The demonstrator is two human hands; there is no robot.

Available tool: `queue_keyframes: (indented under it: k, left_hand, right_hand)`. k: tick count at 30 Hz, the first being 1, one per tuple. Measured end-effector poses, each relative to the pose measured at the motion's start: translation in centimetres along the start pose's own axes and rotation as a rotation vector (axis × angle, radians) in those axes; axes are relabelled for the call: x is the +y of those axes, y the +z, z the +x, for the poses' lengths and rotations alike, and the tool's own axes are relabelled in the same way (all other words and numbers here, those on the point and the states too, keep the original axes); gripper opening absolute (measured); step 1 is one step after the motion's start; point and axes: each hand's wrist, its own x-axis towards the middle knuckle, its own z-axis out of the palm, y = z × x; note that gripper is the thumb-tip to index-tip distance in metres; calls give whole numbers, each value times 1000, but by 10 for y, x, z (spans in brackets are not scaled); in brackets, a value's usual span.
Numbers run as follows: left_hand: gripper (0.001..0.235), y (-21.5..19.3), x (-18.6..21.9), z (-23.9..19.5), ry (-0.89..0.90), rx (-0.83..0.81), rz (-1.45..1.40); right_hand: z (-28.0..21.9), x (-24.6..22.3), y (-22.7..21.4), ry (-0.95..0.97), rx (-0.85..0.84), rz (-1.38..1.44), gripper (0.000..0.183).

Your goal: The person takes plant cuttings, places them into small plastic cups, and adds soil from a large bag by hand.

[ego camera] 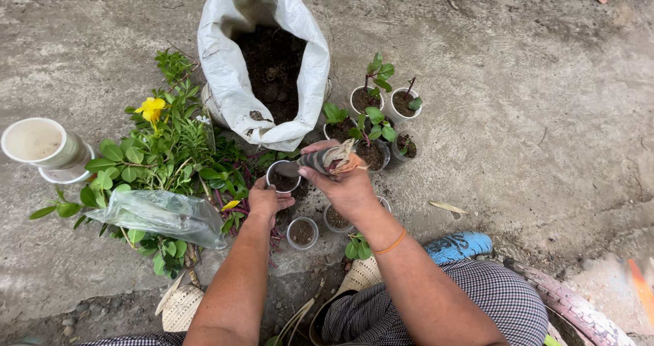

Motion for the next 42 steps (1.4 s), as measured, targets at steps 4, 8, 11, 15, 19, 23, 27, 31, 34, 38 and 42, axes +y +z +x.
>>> queue_keyframes:
  k: [4, 8, 11, 15, 19, 23, 27, 31, 34, 38, 42]
  left_hand:
    - [39, -6, -6, -3, 36, 7, 3]
    - [30, -16, 5, -10, 199, 94, 225]
    - [23, -55, 3, -21, 404, 365, 674]
    - [32, -117, 11, -28, 339, 579, 1173]
    - [65, -162, 17, -42, 50, 603, 1349]
    - [59, -172, 27, -50, -16, 750, 1512]
    - [40, -152, 29, -44, -102, 654, 1487]
    - [34, -126, 23, -29, 245, 501, 1340]
    - [50, -114, 15, -20, 600, 322, 1484]
    - [52, -105, 22, -25, 559, 309, 1645]
    - [56, -100, 35, -46, 392, 364, 1631]
  right_hand:
    - [-6, 2, -2, 48, 13, -202, 30]
    - [6, 3, -4, 12, -16, -203, 30]
    - [4, 6, -2, 53, -27, -78, 29]
    - [2, 5, -4, 59, -55, -264, 30]
    - [4, 8, -2, 43, -53, -190, 29]
    - [7, 9, -2, 44, -47, -102, 29]
    - [5, 6, -1, 64, -52, -204, 28]
    - [6, 3, 0, 15, -59, -233, 28]
    - [4, 5, -1, 24, -60, -168, 28]
    - [4, 8, -3, 31, -49, -75, 28]
    - [6, 8, -4, 10, -60, -164, 29]
